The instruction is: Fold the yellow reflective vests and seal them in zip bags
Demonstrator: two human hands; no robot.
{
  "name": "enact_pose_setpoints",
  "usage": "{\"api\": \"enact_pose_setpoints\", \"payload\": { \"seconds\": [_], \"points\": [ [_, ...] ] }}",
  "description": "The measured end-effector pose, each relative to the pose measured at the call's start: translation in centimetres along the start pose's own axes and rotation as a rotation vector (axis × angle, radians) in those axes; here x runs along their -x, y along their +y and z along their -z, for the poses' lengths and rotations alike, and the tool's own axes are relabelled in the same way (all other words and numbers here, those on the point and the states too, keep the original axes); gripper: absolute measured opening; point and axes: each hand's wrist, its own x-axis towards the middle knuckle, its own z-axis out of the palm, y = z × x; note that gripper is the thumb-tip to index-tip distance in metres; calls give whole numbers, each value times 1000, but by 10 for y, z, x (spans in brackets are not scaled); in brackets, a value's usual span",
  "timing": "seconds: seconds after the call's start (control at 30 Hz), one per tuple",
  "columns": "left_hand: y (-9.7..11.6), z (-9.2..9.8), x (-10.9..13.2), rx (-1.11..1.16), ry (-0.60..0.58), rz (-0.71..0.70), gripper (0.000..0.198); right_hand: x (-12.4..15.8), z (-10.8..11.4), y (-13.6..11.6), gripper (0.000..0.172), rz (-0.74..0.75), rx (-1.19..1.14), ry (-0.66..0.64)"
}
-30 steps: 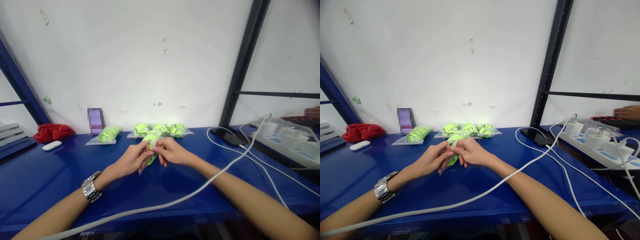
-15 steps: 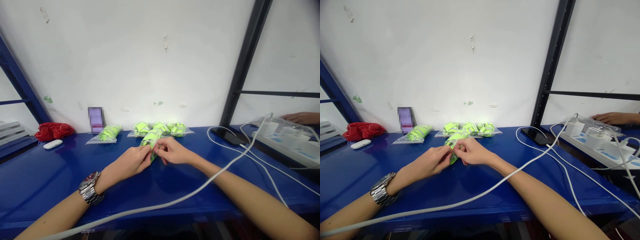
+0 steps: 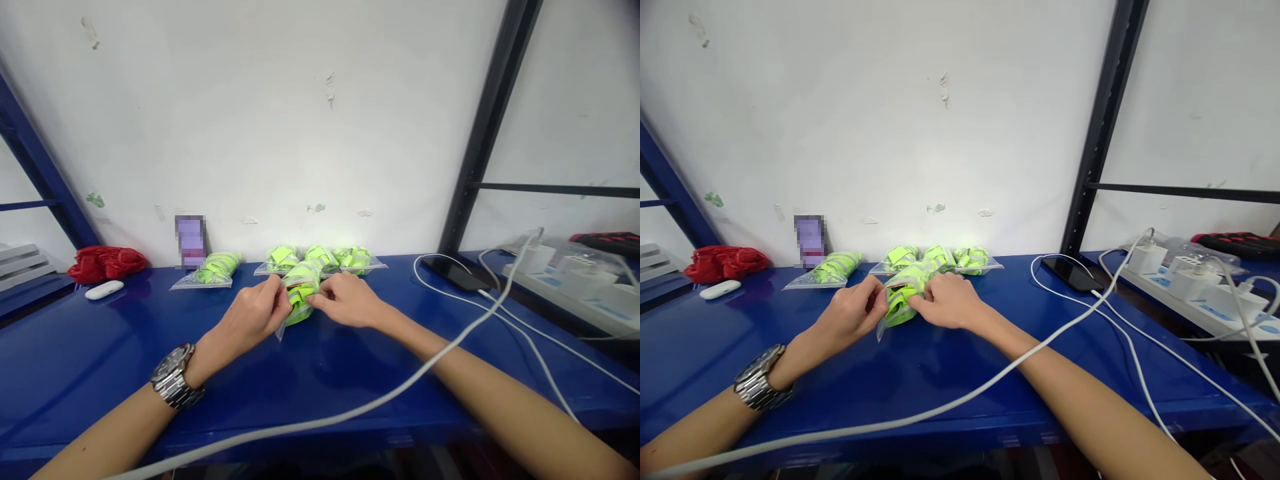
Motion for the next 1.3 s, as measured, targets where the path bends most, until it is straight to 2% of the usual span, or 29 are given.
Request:
{"api": "enact_pose_setpoints", "payload": {
  "seconds": [0.1, 0.2, 0.27, 0.37, 0.47, 0.57, 0.63, 0.7, 0.77, 0.83, 0.9, 0.97, 1.03, 1.07, 1.17, 1.23, 1.3],
  "points": [
    [7, -1, 2, -25, 4, -41, 15, 1, -6, -3, 50, -42, -14, -4],
    [11, 2, 4, -76, -47, -23, 18, -1, -7, -4, 31, -14, -118, 25],
    [14, 5, 6, -101, -115, 38, 23, -3, -6, -4, 22, -23, -187, 51],
    [18, 5, 9, -85, -285, 92, 33, -4, -3, -1, 22, -46, -231, 74],
    [14, 5, 9, -21, -389, 62, 26, -6, 2, 4, 19, 11, -190, 72],
    [-2, 11, 4, -17, -305, 29, 15, -7, 12, 11, 15, 85, 37, 84],
    [-13, 18, -1, -25, -214, 16, 12, -8, 18, 13, 13, 73, 221, 122],
    [-19, 22, -4, -5, -154, 6, 14, -8, 21, 12, 9, 47, 309, 158],
    [-18, 22, -5, 54, -126, 2, 19, -6, 18, 11, 7, 61, 264, 150],
    [-11, 18, -4, 126, -115, 4, 24, -5, 10, 9, 13, 78, 139, 105],
    [-3, 13, -3, 190, -139, 3, 25, -4, 2, 10, 14, 69, 26, 77],
    [1, 8, -1, 236, -186, 19, 26, -6, -4, 14, 15, 60, -55, 117],
    [-2, 3, 1, 237, -179, 104, 29, -11, -8, 19, 19, 32, -163, 187],
    [-7, 1, 1, 220, -144, 189, 31, -13, -8, 22, 22, -5, -259, 219],
    [-26, -7, 4, 240, -18, 559, 35, -20, -9, 28, 24, -140, -696, 233],
    [-36, -13, 4, 483, -44, 813, 44, -22, -10, 28, 18, -193, -992, 194],
    [-39, -16, 3, 910, -157, 969, 52, -22, -12, 27, 18, -242, -1168, 144]
  ]
}}
